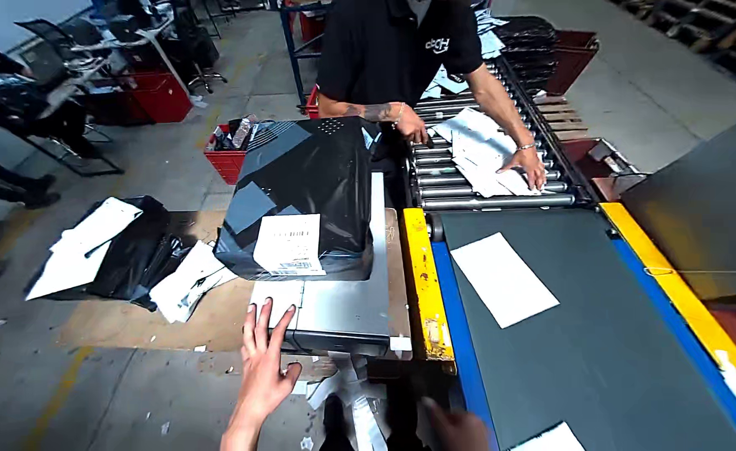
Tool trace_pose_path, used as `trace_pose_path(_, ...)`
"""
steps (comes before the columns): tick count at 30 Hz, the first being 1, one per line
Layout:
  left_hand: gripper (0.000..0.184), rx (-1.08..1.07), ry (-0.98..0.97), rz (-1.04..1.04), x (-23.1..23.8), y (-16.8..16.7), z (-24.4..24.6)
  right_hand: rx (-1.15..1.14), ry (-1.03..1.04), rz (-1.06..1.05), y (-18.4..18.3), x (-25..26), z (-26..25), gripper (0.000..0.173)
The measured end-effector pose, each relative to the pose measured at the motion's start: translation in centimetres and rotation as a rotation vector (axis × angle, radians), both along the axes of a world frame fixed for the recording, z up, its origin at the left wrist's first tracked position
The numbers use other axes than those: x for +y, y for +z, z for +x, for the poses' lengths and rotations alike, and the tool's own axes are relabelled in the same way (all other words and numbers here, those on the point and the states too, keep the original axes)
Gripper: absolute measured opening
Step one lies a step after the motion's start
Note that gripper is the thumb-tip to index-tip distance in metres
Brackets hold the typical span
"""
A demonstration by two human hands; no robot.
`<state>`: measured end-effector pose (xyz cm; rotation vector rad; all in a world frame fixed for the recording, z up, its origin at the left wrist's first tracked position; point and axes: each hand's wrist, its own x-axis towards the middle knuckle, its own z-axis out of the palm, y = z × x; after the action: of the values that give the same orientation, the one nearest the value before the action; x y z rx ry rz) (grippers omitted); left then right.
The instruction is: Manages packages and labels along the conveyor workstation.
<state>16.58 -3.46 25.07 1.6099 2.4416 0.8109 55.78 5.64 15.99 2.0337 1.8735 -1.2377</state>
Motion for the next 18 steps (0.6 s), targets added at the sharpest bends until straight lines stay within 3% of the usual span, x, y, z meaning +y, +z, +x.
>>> trace_pose_path(3,0.101,-0.028,-0.031,-0.032,-0.3,0.2,-0.2,0.591,-0.141,-0.14,-1.0,-2.1,-14.8,0.043)
trace_pose_path(5,0.103,-0.036,-0.066,-0.043,-0.6,0.4,-0.4,0.754,-0.421,-0.315,1.3,-1.6,-20.8,0.033)
trace_pose_path(8,0.103,-0.048,-0.089,-0.038,-0.9,0.6,-1.0,0.842,-0.748,-0.316,2.4,-0.8,-25.0,0.013)
trace_pose_path(10,0.102,-0.047,-0.105,0.004,-1.1,0.3,-1.2,0.889,-0.786,-0.247,2.7,-1.6,-25.2,0.009)
trace_pose_path(12,0.1,-0.025,-0.141,0.05,-0.6,-0.3,-1.1,0.852,-0.687,-0.206,4.6,-1.2,-22.5,0.009)
trace_pose_path(14,0.096,-0.029,-0.176,0.057,-0.5,-0.5,-0.9,0.775,-0.576,-0.12,4.6,0.0,-15.4,0.015)
trace_pose_path(16,0.095,-0.028,-0.195,0.063,0.4,-0.2,-0.8,0.672,-0.651,0.071,1.8,4.7,-4.6,0.021)
trace_pose_path(18,0.091,0.024,-0.142,0.086,0.5,-0.8,-0.5,0.471,-0.879,0.241,-2.6,10.6,5.8,0.032)
